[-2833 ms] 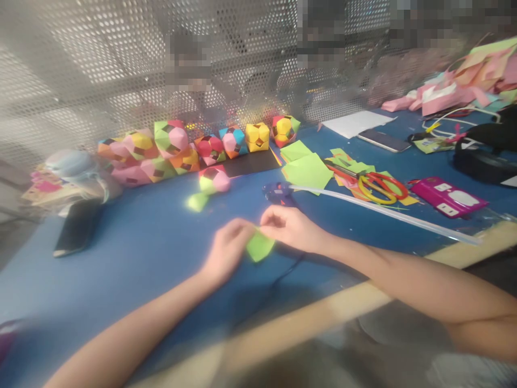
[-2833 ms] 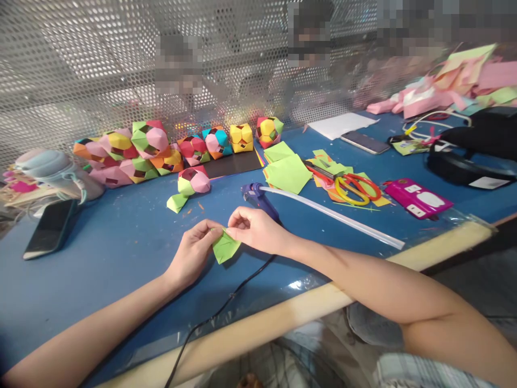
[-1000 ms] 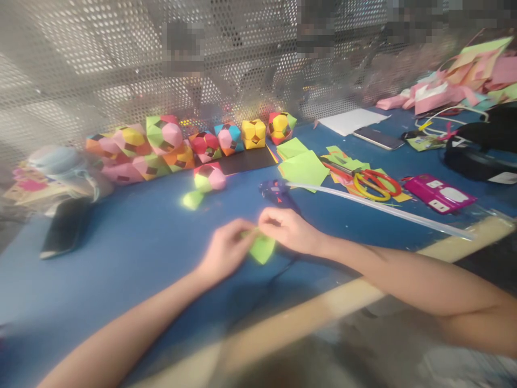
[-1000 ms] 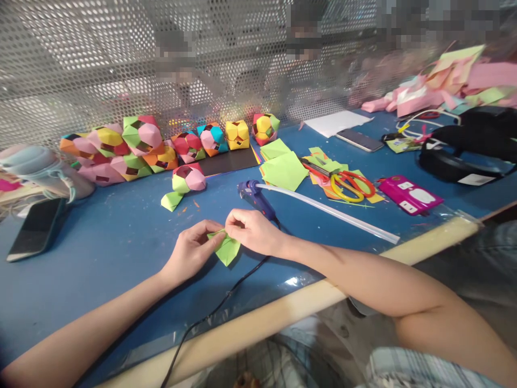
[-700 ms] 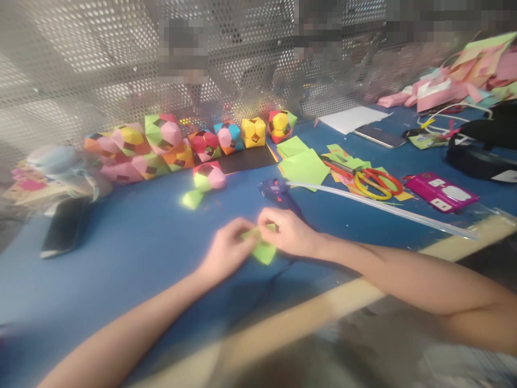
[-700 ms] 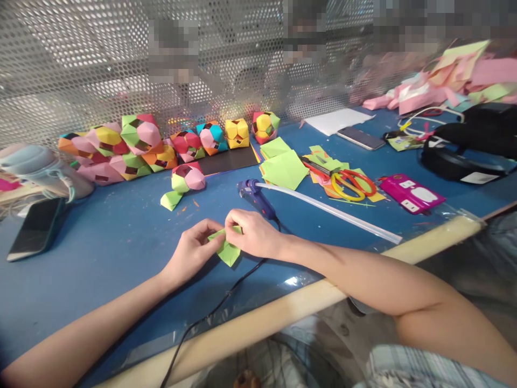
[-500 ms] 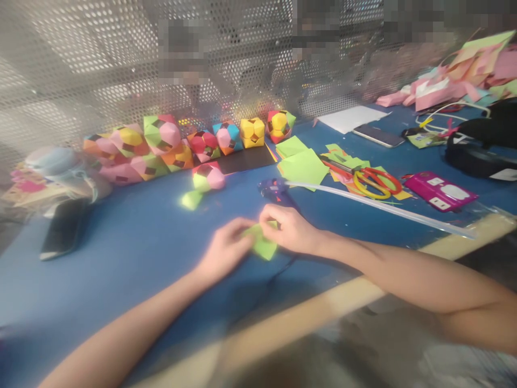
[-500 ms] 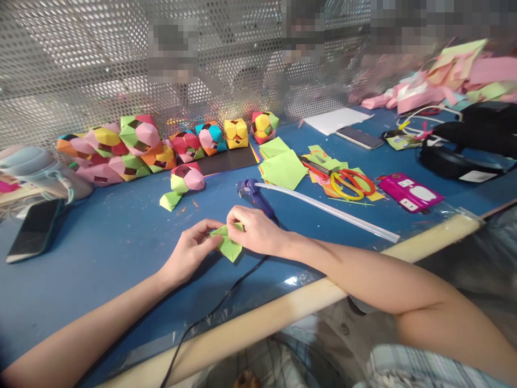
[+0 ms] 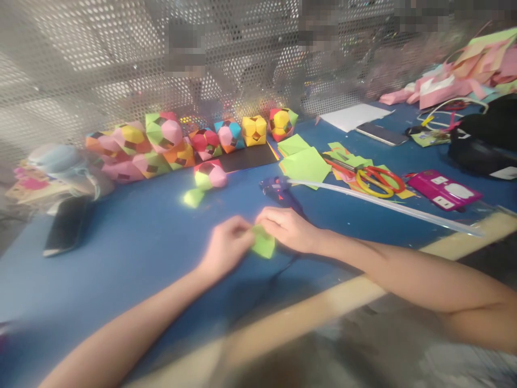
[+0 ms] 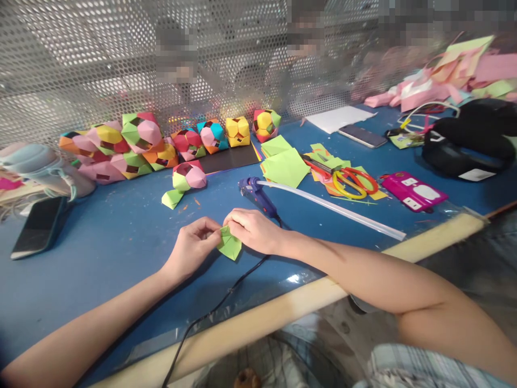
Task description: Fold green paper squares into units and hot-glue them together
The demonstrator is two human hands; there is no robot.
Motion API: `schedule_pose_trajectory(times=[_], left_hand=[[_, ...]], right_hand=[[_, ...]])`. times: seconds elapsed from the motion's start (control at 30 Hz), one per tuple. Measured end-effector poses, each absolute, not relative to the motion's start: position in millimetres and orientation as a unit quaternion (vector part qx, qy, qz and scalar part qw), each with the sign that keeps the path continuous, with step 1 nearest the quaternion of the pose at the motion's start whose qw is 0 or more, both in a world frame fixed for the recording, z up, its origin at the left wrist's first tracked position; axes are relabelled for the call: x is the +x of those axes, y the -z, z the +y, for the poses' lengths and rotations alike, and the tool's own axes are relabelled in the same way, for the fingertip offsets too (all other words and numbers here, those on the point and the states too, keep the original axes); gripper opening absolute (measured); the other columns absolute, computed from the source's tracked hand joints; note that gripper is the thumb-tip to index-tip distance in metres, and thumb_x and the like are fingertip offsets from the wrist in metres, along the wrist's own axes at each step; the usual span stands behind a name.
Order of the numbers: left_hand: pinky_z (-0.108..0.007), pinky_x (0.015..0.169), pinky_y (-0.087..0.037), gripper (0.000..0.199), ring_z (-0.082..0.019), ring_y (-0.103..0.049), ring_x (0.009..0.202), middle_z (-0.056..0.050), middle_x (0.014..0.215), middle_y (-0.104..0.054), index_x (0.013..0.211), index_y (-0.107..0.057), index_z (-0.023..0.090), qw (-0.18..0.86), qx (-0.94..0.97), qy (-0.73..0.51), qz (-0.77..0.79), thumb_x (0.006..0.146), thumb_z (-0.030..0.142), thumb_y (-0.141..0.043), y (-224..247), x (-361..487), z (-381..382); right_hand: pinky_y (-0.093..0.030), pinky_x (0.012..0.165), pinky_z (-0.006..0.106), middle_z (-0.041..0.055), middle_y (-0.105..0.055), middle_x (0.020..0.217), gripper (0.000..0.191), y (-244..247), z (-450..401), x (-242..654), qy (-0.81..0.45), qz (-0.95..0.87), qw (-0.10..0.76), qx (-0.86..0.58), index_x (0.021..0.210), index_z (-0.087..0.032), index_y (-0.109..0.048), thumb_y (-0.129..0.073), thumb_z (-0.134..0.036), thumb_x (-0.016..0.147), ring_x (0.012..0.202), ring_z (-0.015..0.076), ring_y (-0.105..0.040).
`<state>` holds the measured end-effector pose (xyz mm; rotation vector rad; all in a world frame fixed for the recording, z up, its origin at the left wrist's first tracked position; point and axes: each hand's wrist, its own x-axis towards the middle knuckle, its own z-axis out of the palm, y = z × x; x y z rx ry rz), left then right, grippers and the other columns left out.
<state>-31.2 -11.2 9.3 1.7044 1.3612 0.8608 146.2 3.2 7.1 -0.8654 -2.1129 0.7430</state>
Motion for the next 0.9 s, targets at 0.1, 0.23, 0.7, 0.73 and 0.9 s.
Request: schedule_pose_trajectory(times=[0.1,0.23,0.7,0.73,0.9], left_hand=[[-0.021,0.056,-0.04,0.006,-0.01,-0.05,0.059,0.002,0.063,-0.059,0.067,-0.06,0.015,0.385,0.664,-0.353,0.536,0.07,0.02,-0.057,-6.7,-31.6,-11.4],[-0.021,0.058,-0.041,0.006,-0.01,-0.051,0.06,0.002,0.064,-0.059,0.068,-0.06,0.015,0.393,0.67,-0.351,0.523,0.07,0.02,-0.057,-5.4,-31.0,-12.3],[-0.021,0.06,-0.043,0.007,-0.01,-0.053,0.064,0.0,0.073,-0.062,0.074,-0.06,0.015,0.413,0.671,-0.367,0.495,0.073,0.022,-0.06,6.8,-32.8,-8.8],[-0.021,0.06,-0.043,0.006,-0.01,-0.053,0.064,0.0,0.074,-0.062,0.074,-0.06,0.015,0.418,0.672,-0.364,0.491,0.073,0.022,-0.06,7.3,-32.5,-8.6],[-0.02,0.06,-0.042,0.005,-0.009,-0.053,0.065,0.002,0.075,-0.061,0.075,-0.058,0.016,0.433,0.679,-0.334,0.49,0.07,0.018,-0.06,4.7,-29.8,-8.8]], right_hand=[[-0.043,0.068,0.024,0.0033,-0.061,0.081,0.009,-6.3,2.1,144.3,-0.288,-0.811,0.372,-0.347,0.081,-0.018,-0.055,-0.046,-0.02,0.084,0.073,0.0128,-0.055],[-0.04,0.062,0.023,0.0006,-0.059,0.072,0.006,-0.9,1.4,141.0,-0.261,-0.81,0.377,-0.367,0.073,-0.018,-0.052,-0.053,-0.015,0.078,0.065,0.0115,-0.052],[-0.037,0.057,0.02,-0.0015,-0.054,0.066,0.01,-3.5,3.0,142.4,-0.238,-0.815,0.384,-0.363,0.07,-0.017,-0.054,-0.052,-0.013,0.079,0.059,0.009,-0.047],[-0.037,0.058,0.02,-0.0016,-0.054,0.066,0.013,-3.1,3.0,142.2,-0.229,-0.819,0.386,-0.357,0.068,-0.017,-0.053,-0.051,-0.012,0.08,0.059,0.0089,-0.047],[-0.038,0.061,0.021,-0.0001,-0.056,0.068,0.016,-1.0,5.5,144.7,-0.214,-0.841,0.364,-0.338,0.069,-0.016,-0.054,-0.048,-0.009,0.083,0.062,0.0097,-0.05]])
